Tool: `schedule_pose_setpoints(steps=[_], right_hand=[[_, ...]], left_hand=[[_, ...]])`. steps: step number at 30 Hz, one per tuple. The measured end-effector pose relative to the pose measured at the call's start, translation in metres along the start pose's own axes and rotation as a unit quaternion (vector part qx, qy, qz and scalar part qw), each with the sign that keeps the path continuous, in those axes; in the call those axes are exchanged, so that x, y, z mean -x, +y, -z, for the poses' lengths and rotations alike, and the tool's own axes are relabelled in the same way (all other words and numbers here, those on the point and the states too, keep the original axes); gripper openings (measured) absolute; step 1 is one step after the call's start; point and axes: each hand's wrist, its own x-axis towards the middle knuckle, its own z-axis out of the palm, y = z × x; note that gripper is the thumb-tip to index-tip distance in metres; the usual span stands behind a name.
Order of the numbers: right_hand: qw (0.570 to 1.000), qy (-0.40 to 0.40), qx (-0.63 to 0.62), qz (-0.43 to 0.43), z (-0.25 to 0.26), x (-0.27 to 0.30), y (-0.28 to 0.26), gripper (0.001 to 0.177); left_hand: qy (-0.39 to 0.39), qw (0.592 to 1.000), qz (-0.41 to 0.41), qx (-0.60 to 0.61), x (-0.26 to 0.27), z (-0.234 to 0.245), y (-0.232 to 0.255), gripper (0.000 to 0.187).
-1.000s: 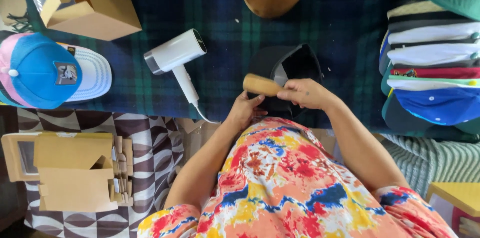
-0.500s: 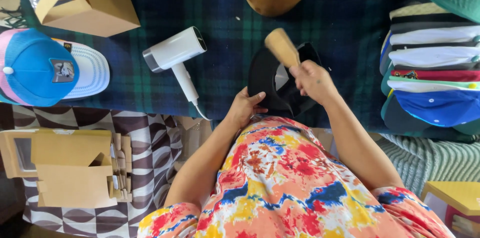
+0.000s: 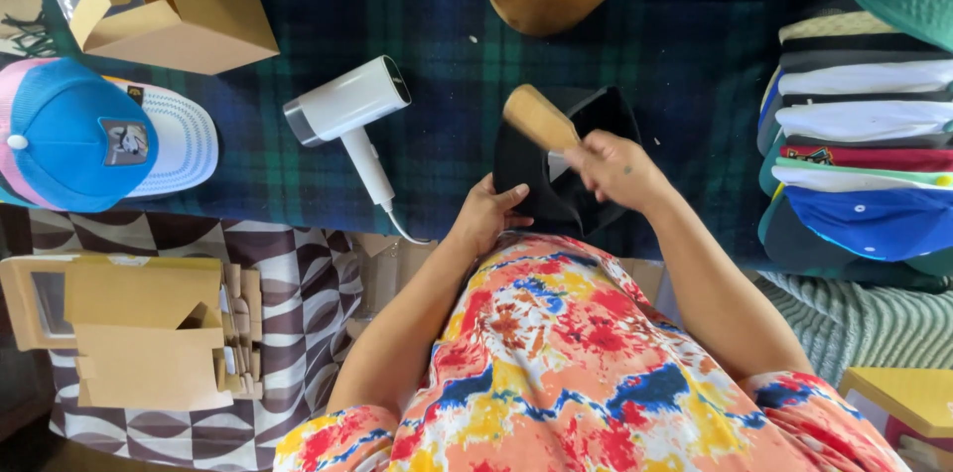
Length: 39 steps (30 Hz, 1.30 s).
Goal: Brushing a black baseball cap with a wooden brush to clean it on a workspace.
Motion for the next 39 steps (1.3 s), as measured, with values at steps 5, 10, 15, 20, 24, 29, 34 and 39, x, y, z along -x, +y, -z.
schedule_pose_setpoints(steps=[5,10,15,20,24,29,34,39], right_hand=[[0.996,-0.073,0.059,-0.005,0.010,-0.004,0.011,0.024],[0.986,0.157,-0.037,-0.043,0.016,0.002,-0.003,0.033],[0.992,-0.089,0.091,0.018,0.003,0.009,0.017,0.036],[0.991,0.085,-0.104,0.001,0.007,-0.007,0.015,0.025],[0.983,-0.148,0.106,0.020,0.000,0.025,-0.002,0.037],[0.984,0.155,-0.086,0.033,-0.001,-0.020,0.035,0.017],[0.994,-0.074,0.065,0.049,-0.005,0.023,0.000,0.025],[0.982,0.181,-0.048,-0.024,0.000,-0.011,0.023,0.035]], left_hand=[[0.002,1.000,0.001,-0.006,-0.004,0.007,-0.011,0.031],[0.019,0.999,-0.015,-0.038,0.008,-0.007,0.011,0.037],[0.018,0.995,-0.022,-0.098,-0.002,0.003,-0.007,0.038],[0.025,0.989,-0.058,-0.134,0.014,-0.001,0.002,0.028],[0.019,0.981,-0.085,-0.172,0.003,0.009,-0.011,0.021],[0.033,0.987,-0.073,-0.142,0.006,0.005,-0.019,0.020],[0.021,0.988,-0.051,-0.146,0.026,-0.003,-0.001,0.020],[0.035,0.989,-0.034,-0.143,0.031,-0.008,0.001,0.017]])
